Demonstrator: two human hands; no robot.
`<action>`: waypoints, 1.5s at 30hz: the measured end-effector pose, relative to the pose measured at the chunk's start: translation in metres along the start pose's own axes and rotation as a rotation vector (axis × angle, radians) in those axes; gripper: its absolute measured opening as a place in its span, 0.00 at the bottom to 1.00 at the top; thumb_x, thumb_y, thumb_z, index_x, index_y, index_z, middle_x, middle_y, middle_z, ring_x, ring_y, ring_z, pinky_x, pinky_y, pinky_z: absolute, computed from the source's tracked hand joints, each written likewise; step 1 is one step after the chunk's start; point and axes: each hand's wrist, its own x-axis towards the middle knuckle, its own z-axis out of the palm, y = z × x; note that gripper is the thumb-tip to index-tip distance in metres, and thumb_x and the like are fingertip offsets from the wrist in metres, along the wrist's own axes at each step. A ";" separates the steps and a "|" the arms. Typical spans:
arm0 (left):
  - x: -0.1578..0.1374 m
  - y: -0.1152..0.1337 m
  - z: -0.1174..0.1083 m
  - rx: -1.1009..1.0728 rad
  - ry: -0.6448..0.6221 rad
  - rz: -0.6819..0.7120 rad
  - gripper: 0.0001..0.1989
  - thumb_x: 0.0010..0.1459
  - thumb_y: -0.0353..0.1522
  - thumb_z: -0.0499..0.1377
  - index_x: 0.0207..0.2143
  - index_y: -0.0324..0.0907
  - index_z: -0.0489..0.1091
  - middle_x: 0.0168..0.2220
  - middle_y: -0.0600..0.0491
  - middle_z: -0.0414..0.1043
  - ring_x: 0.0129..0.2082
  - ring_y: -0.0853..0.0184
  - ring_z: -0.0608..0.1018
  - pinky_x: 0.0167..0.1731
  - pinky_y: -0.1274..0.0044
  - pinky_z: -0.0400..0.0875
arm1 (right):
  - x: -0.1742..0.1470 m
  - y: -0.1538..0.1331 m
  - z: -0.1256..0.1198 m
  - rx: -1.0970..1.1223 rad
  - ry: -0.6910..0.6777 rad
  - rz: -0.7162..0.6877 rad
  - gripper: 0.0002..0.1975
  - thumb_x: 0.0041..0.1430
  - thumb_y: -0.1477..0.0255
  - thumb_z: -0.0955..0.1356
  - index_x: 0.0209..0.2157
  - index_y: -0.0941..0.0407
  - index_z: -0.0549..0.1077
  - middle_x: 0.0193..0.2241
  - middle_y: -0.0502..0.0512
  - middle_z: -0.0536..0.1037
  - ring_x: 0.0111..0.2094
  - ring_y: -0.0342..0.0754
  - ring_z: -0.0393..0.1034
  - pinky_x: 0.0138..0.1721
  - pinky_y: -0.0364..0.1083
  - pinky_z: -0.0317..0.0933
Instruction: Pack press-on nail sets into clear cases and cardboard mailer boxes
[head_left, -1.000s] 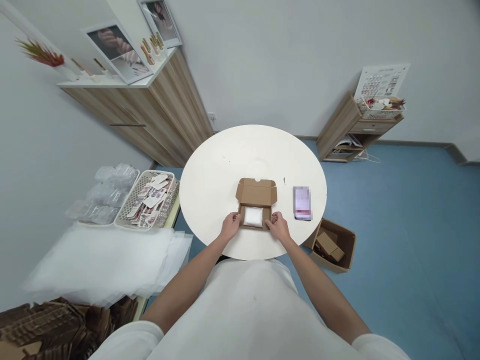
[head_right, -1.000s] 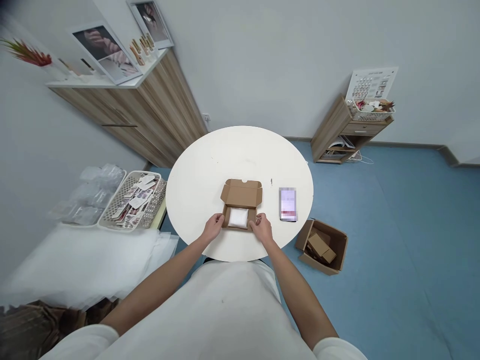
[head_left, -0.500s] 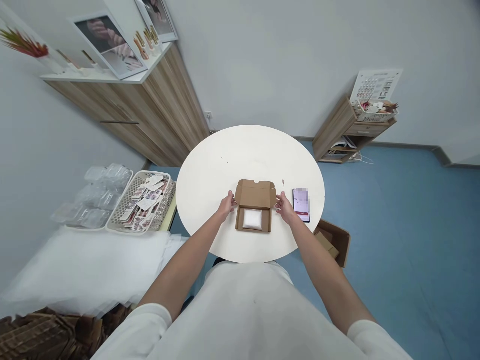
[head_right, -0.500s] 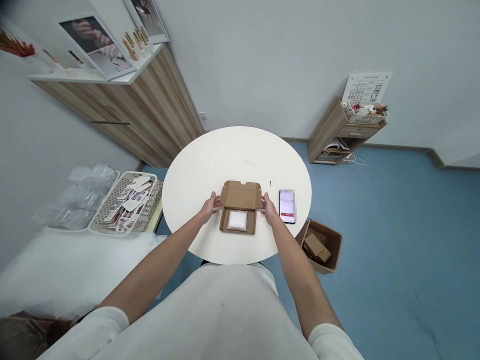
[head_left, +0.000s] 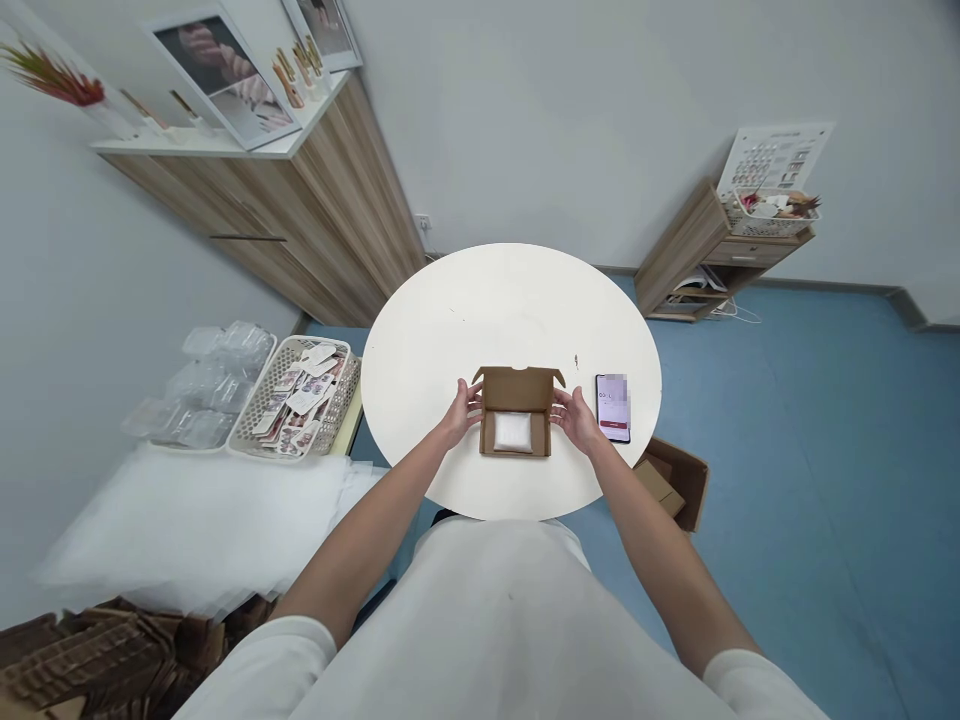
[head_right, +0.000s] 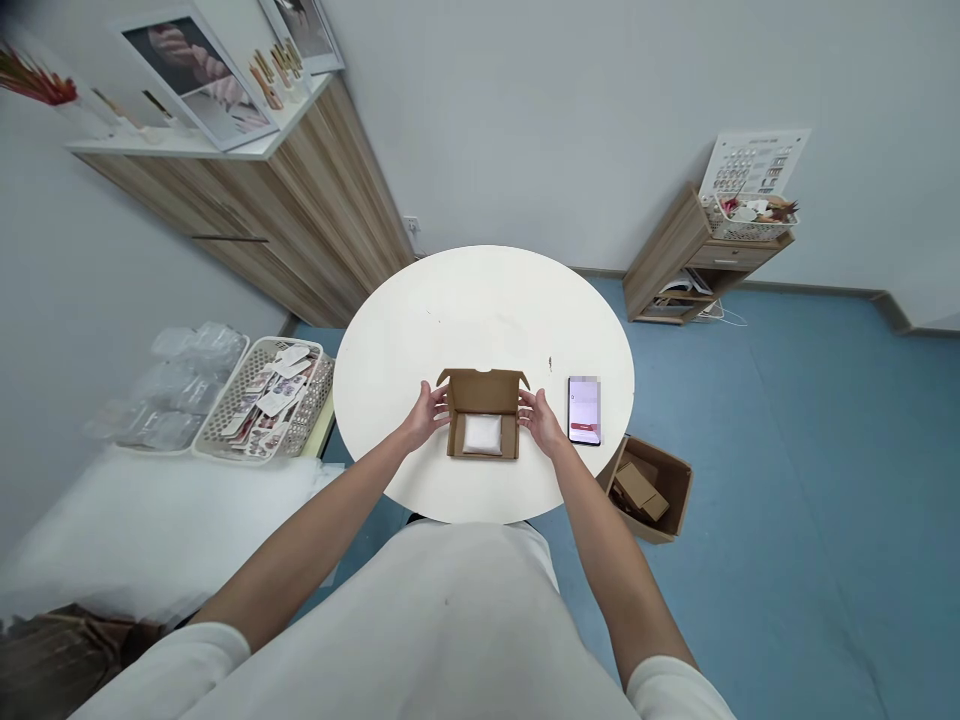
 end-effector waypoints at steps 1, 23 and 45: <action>-0.004 -0.002 -0.001 0.011 -0.012 0.004 0.36 0.53 0.54 0.29 0.54 0.47 0.56 0.48 0.48 0.61 0.49 0.63 0.65 0.45 0.72 0.64 | -0.004 0.004 -0.001 -0.008 0.001 -0.011 0.34 0.52 0.47 0.48 0.49 0.51 0.65 0.44 0.54 0.68 0.39 0.48 0.65 0.41 0.48 0.60; -0.063 -0.050 0.014 1.141 0.101 0.364 0.20 0.55 0.46 0.46 0.45 0.50 0.65 0.55 0.48 0.53 0.56 0.54 0.53 0.51 0.58 0.49 | -0.062 0.038 0.011 -1.144 0.027 -0.211 0.24 0.53 0.53 0.58 0.48 0.48 0.65 0.55 0.58 0.53 0.56 0.59 0.45 0.50 0.59 0.48; -0.070 -0.069 0.018 0.546 0.181 0.294 0.40 0.44 0.42 0.60 0.57 0.45 0.47 0.49 0.45 0.59 0.49 0.58 0.63 0.48 0.67 0.58 | -0.079 0.054 0.010 -0.758 0.042 -0.252 0.33 0.53 0.56 0.60 0.58 0.51 0.48 0.49 0.58 0.63 0.51 0.53 0.57 0.50 0.53 0.52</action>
